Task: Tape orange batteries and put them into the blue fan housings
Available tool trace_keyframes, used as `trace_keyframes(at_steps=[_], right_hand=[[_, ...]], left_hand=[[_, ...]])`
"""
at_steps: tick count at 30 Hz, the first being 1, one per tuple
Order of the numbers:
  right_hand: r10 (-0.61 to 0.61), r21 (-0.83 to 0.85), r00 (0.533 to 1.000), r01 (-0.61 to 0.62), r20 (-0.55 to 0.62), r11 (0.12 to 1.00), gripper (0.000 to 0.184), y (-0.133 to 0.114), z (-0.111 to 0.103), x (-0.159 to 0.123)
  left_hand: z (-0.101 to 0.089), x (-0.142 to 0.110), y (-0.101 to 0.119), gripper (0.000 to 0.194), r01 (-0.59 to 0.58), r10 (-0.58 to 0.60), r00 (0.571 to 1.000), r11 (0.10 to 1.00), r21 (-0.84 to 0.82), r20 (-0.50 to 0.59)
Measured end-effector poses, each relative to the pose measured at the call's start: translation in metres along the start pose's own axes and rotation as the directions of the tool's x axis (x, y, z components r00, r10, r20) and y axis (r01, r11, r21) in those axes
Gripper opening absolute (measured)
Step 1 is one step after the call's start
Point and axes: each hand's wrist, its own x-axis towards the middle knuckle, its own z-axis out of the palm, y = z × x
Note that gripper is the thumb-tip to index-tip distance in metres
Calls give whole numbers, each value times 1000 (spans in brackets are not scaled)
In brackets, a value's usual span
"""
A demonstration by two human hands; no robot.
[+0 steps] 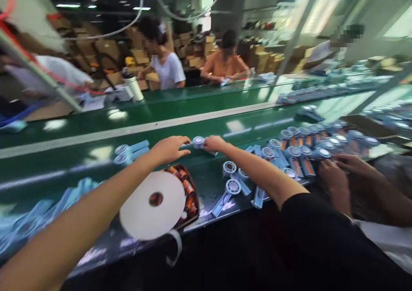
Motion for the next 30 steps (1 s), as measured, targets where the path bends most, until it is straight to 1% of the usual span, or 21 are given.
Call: trace_keyframes(at_steps=[2, 4, 5, 6, 7, 8, 9, 11, 14, 16, 18, 20, 22, 23, 24, 25, 26, 27, 28, 29, 30], right_hand=[[-41, 87, 995, 49, -90, 995, 26, 12, 11, 10], [-61, 156, 982, 90, -179, 984, 19, 16, 23, 6], [-74, 181, 974, 113, -212, 977, 14, 13, 28, -2], [-93, 201, 968, 141, -234, 969, 10, 8, 34, -14], [-116, 217, 963, 170, -243, 961, 7, 0, 41, -29], [-141, 228, 960, 197, -241, 953, 8, -10, 48, -46], [-166, 244, 959, 222, -231, 944, 10, -21, 56, -63], [-191, 306, 957, 253, -219, 918, 17, -46, 73, -95], [-142, 451, 961, 239, -238, 860, 28, -74, 99, -133], [-64, 551, 975, 174, -213, 816, 32, -85, 113, -152], [8, 649, 990, 87, -143, 756, 34, -95, 125, -168], [6, 745, 999, 23, -36, 667, 45, -108, 133, -180], [-110, 814, 991, 3, 75, 581, 65, -124, 139, -189], [-193, 831, 975, 17, 110, 556, 66, -133, 141, -192], [-288, 834, 950, 60, 121, 549, 59, -141, 143, -194], [-395, 820, 911, 135, 119, 556, 47, -149, 145, -196], [-510, 785, 852, 237, 115, 573, 40, -154, 147, -197], [-619, 724, 774, 352, 131, 593, 38, -157, 148, -197], [-708, 644, 684, 464, 176, 608, 37, -159, 148, -195], [-765, 564, 600, 556, 236, 610, 34, -158, 146, -190], [-788, 497, 545, 618, 288, 609, 29, -156, 141, -183]], left_hand=[[3, -80, -9, 44, -8, 9, 999, 1000, -13, 36], [18, -160, -5, 56, -68, 68, 998, 997, 28, 12], [29, -194, 0, 66, -77, 79, 997, 994, 78, -15], [41, -221, 4, 75, -63, 70, 997, 989, 137, -43], [54, -241, 7, 78, -33, 48, 996, 979, 199, -71], [65, -253, 8, 77, 5, 20, 995, 967, 254, -94], [75, -258, 9, 74, 43, -9, 993, 955, 295, -116], [86, -254, 12, 69, 110, -59, 986, 934, 341, -156], [87, -237, 17, 68, 155, -87, 975, 926, 345, -207], [82, -235, 17, 67, 128, -51, 971, 935, 330, -232], [77, -244, 14, 68, 65, 22, 958, 955, 290, -287], [77, -263, 10, 69, 48, 57, 910, 970, 240, -411], [81, -287, 9, 69, 95, 23, 837, 978, 187, -547], [85, -299, 9, 69, 132, -15, 807, 979, 156, -591], [90, -310, 11, 68, 180, -70, 785, 977, 118, -616], [96, -319, 13, 69, 239, -144, 764, 969, 68, -629], [101, -326, 15, 71, 313, -243, 732, 950, -2, -636], [107, -332, 17, 74, 396, -363, 683, 913, -97, -634], [112, -336, 20, 77, 470, -490, 617, 857, -211, -616], [117, -339, 21, 79, 518, -601, 546, 790, -329, -583], [122, -341, 23, 79, 538, -684, 487, 724, -431, -543]])
